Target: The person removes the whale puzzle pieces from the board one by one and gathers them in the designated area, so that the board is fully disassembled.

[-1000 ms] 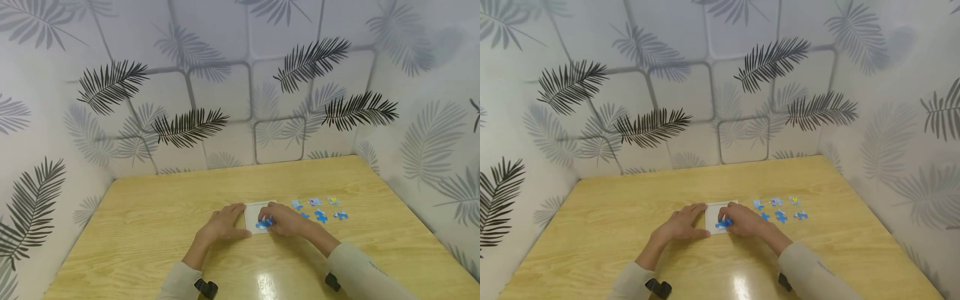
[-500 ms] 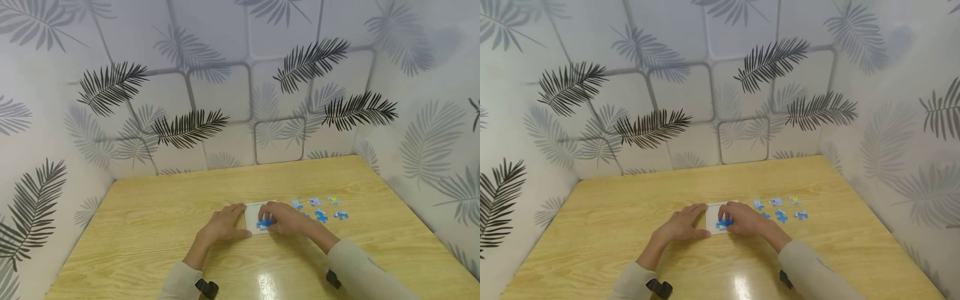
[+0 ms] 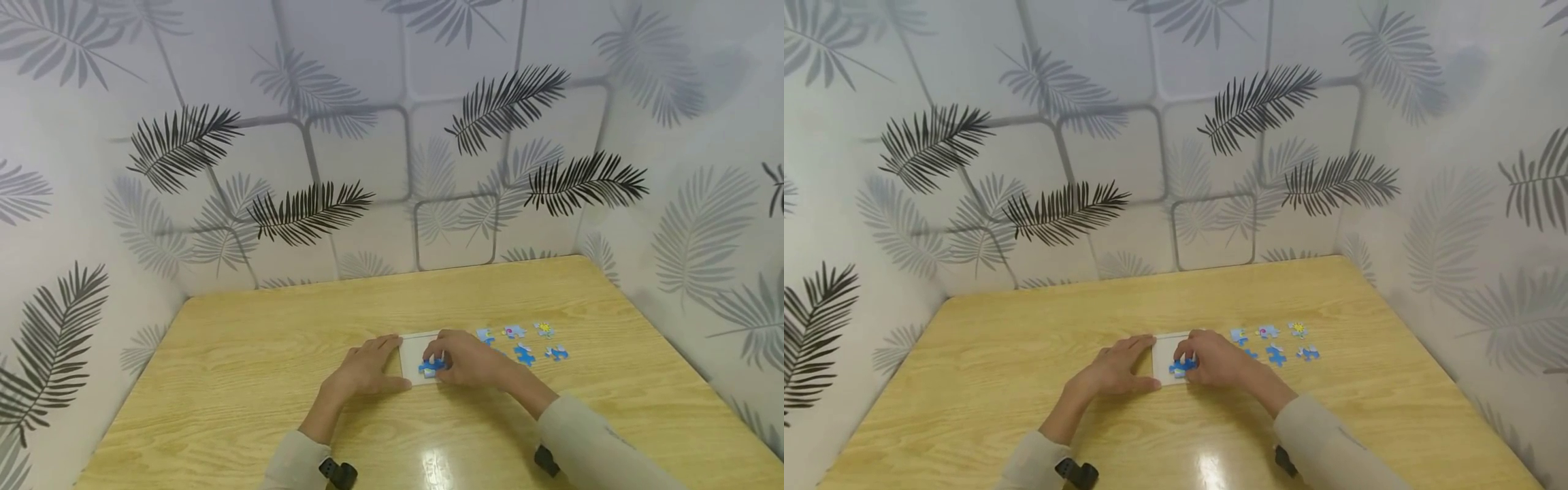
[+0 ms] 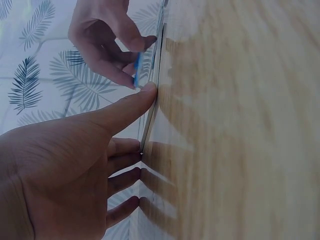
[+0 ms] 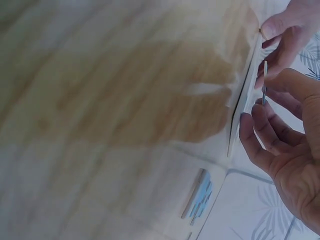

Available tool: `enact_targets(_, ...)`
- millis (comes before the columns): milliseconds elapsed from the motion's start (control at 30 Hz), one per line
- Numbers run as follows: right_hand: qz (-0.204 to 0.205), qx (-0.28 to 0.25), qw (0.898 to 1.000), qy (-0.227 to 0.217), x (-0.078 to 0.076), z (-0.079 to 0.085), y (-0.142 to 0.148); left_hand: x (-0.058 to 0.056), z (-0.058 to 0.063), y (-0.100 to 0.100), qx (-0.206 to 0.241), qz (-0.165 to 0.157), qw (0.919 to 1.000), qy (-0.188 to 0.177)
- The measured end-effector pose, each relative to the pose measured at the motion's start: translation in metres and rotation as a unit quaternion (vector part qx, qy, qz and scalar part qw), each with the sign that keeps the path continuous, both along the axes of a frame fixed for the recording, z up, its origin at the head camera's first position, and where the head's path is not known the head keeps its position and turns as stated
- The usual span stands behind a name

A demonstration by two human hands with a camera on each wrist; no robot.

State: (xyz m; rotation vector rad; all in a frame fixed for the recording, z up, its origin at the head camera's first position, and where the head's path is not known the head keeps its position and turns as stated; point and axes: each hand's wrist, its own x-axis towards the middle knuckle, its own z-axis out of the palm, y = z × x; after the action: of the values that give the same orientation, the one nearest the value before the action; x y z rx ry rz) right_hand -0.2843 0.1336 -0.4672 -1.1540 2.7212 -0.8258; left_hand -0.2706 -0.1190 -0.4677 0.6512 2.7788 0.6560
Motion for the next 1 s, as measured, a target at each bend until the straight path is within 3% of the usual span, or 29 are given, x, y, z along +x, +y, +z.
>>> enact_targets(233,0.009,-0.076,0.997,-0.027,0.003,0.008,0.024,0.001,0.000,0.000,-0.004,0.004,1.0000,-0.001)
enact_targets(433,-0.016,-0.096,0.995,-0.029,0.007,0.014,0.063,0.001,-0.001,0.000,0.001,0.001,1.0000,-0.001)
enact_targets(733,-0.040,-0.076,0.996,0.027,0.027,0.013,0.137,0.000,0.001,0.001,-0.005,0.000,1.0000,0.001)
enact_targets(867,-0.022,-0.063,0.998,0.021,0.038,0.008,0.156,0.000,0.000,0.000,-0.011,-0.001,0.9999,0.003)
enact_targets(1000,-0.011,-0.008,0.998,0.053,0.044,0.003,0.162,0.002,-0.001,-0.001,0.000,-0.005,1.0000,0.006)
